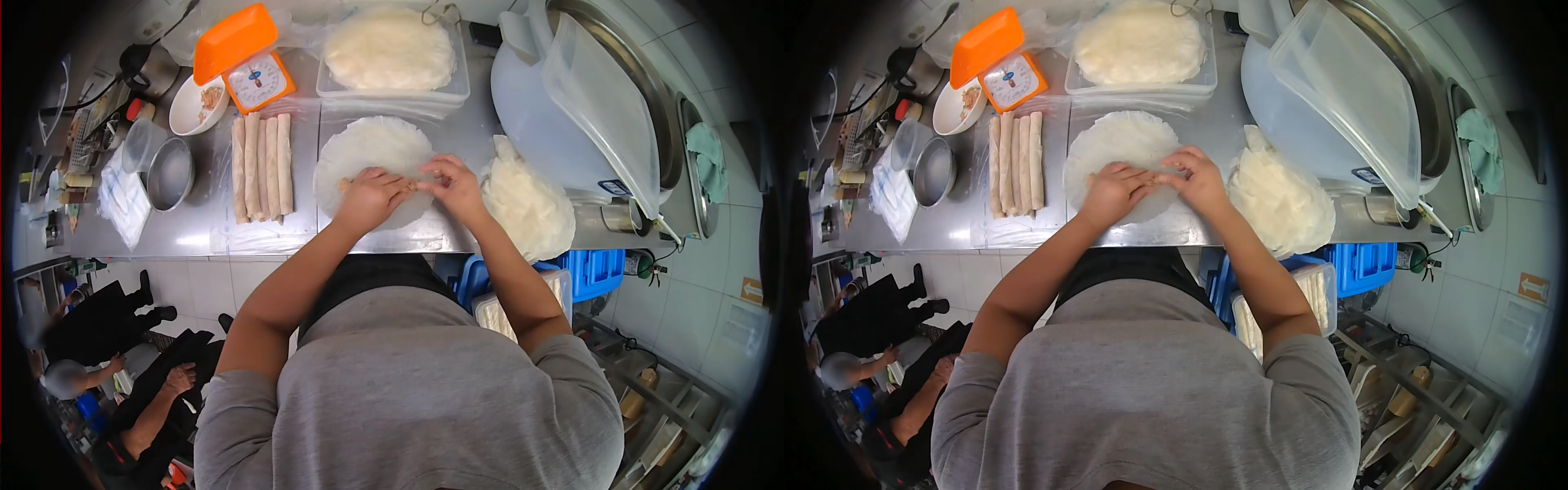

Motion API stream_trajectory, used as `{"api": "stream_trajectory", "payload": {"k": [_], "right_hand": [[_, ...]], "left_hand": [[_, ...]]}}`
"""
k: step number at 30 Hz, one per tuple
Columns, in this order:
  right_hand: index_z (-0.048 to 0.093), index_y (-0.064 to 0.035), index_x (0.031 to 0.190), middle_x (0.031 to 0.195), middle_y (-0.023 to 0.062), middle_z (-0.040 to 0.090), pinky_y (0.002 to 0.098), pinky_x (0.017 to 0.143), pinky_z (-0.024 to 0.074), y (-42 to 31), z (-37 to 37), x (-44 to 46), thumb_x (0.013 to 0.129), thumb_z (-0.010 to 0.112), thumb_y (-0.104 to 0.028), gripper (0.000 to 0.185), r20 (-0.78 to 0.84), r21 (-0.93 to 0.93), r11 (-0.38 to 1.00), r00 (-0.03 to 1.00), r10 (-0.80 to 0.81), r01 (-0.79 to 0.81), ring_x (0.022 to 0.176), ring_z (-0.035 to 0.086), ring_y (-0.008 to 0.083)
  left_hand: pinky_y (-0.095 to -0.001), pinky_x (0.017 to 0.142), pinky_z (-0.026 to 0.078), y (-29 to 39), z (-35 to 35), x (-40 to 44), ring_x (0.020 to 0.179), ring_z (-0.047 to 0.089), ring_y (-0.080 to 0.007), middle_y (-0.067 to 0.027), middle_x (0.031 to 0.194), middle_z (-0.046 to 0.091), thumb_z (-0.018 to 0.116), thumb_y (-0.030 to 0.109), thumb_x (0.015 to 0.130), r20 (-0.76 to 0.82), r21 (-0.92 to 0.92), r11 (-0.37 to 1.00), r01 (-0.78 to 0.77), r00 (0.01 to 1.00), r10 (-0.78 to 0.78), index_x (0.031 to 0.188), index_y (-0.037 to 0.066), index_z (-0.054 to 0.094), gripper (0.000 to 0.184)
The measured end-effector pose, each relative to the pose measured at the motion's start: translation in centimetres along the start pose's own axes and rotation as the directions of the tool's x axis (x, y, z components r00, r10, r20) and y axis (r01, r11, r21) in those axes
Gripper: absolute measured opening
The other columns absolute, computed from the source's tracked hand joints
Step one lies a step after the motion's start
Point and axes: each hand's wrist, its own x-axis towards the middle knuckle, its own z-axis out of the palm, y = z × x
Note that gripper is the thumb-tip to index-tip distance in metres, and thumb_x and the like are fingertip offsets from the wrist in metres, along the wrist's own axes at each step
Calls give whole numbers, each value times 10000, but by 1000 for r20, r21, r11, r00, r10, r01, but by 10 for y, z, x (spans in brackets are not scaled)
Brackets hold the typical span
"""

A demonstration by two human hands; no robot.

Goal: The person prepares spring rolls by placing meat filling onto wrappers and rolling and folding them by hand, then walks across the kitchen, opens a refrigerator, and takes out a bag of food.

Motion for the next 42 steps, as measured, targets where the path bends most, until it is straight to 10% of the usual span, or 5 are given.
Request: {"api": "stream_trajectory", "payload": {"k": [8, 14, 23, 42], "right_hand": [[675, -27, 872, 828, 61, 606, 251, 646, 479, 20, 19, 7, 751, 738, -12, 137, -4, 299, 952, 998, 63, -59, 702, 591, 135], [665, -42, 991, 935, 116, 623, 339, 743, 516, -1, 75, 24, 699, 760, -27, 308, 130, -29, 953, 947, -294, 300, 852, 626, 252], [558, -132, 1237, 1135, 82, 594, 435, 979, 369, -4, 93, 32, 648, 798, -162, 637, 216, -322, 893, 942, -256, 316, 1113, 523, 295], [505, -148, 1313, 912, 161, 618, 444, 779, 480, -13, 116, 19, 823, 639, -95, 511, 215, -156, 934, 934, -286, 322, 890, 598, 360]], "left_hand": [[-397, 934, 404, 5, -19, -2, 1040, 562, -287, -108, 1120, 622, 817, 262, 670, 16, -124, 985, 120, 993, -119, 1101, 88, 670, 487], [-419, 989, 344, -25, -42, -34, 1091, 538, -284, -95, 1119, 612, 834, 258, 645, 131, 73, 966, 246, 958, -254, 1111, 106, 670, 517], [-400, 962, 347, -16, -51, -32, 1074, 559, -258, -42, 1104, 651, 722, 157, 778, 42, 17, 999, 37, 998, -38, 1022, 103, 700, 251], [-396, 897, 454, -47, -66, -61, 1010, 571, -307, -93, 1057, 632, 779, 88, 706, 37, 40, 971, 238, 970, -239, 968, 50, 690, 279]]}}
